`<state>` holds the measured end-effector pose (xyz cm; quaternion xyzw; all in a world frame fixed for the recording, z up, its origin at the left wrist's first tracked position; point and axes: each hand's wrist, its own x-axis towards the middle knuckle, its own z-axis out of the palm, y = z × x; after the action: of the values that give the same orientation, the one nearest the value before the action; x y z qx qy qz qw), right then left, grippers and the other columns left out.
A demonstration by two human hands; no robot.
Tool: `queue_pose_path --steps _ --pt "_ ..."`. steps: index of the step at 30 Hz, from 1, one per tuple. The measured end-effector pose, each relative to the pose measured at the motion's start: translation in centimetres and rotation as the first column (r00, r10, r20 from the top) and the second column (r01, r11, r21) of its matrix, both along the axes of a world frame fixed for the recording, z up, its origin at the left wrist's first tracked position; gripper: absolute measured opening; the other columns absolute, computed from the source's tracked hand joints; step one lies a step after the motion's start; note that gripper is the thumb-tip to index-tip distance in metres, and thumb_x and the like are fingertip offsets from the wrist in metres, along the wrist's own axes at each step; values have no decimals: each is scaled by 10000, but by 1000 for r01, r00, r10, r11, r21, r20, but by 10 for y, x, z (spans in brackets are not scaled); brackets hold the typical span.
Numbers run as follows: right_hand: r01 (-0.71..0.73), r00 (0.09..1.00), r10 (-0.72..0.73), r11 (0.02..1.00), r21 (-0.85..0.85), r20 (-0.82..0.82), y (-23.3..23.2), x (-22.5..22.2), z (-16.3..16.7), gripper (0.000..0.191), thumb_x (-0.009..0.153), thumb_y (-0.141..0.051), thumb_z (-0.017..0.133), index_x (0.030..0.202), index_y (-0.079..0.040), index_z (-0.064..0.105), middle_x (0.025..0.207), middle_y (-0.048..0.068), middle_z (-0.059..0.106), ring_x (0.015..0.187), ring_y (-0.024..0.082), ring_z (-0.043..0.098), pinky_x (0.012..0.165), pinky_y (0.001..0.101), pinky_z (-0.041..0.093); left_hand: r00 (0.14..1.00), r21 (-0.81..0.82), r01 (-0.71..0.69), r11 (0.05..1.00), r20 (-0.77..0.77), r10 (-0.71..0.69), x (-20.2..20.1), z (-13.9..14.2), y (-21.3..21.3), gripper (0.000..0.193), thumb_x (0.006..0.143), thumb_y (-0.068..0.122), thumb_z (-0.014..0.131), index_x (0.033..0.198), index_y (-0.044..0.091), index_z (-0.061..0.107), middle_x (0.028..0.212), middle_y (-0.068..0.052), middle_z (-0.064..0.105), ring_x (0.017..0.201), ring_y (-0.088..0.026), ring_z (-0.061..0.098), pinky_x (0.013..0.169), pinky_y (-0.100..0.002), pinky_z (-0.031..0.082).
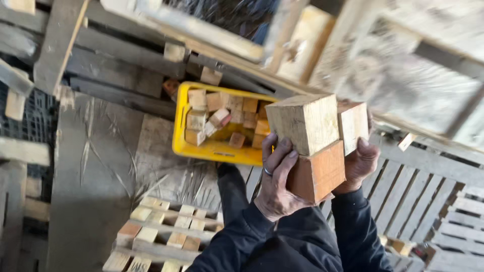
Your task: The person uses a hammer to drive nails into wooden pallets, securing small wooden blocks in place. They repeatedly pick up nails from a container, position them, and hammer them into the pallet structure while standing on stacked pallets.
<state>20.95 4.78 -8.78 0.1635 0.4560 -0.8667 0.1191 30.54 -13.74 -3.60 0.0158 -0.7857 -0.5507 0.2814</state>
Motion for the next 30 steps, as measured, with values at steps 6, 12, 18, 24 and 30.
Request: queue_pose_path --steps 6,12,18,24,30 --pt "-23 950 64 990 137 -307 4 -120 108 825 863 -277 554 1622 -72 305 1545 209 448 1448 359 484 1222 526 467 988 -57 42 997 -143 -50 -136 35 26 1078 824 648 795 1608 195 210 1656 -115 301 1540 -350 307 1326 -572 286" --pt "122 772 455 578 807 -443 -3 -235 80 694 1171 -412 533 1658 -88 159 1747 262 205 1635 390 216 1307 589 250 984 -645 97 758 175 23 -276 26 -58 1203 848 800 693 1657 134 102 1708 -162 257 1590 -345 296 1274 -717 247" --pt "49 818 428 611 790 -383 -24 -271 58 644 1173 -355 467 1693 -155 145 1695 221 279 1565 426 266 1263 592 314 950 -797 175 578 291 114 -312 15 -82 968 928 699 693 1671 309 212 1710 -107 253 1579 -458 175 1224 -612 337" --pt "184 848 436 292 938 -302 -61 -269 82 869 981 -147 653 1651 -71 105 1403 219 478 1278 424 469 1050 603 398 791 -702 240 670 541 284 -308 27 -76 936 900 678 634 1649 275 243 1739 -94 142 1534 -442 263 1228 -483 394" --pt "87 801 520 391 916 -298 -22 -209 69 685 1045 -207 600 1641 -54 300 1521 254 410 1385 423 451 1179 494 387 933 -299 73 951 356 40 -312 23 -82 1223 849 857 659 1675 148 102 1742 -145 92 1552 -421 340 1204 -514 429"
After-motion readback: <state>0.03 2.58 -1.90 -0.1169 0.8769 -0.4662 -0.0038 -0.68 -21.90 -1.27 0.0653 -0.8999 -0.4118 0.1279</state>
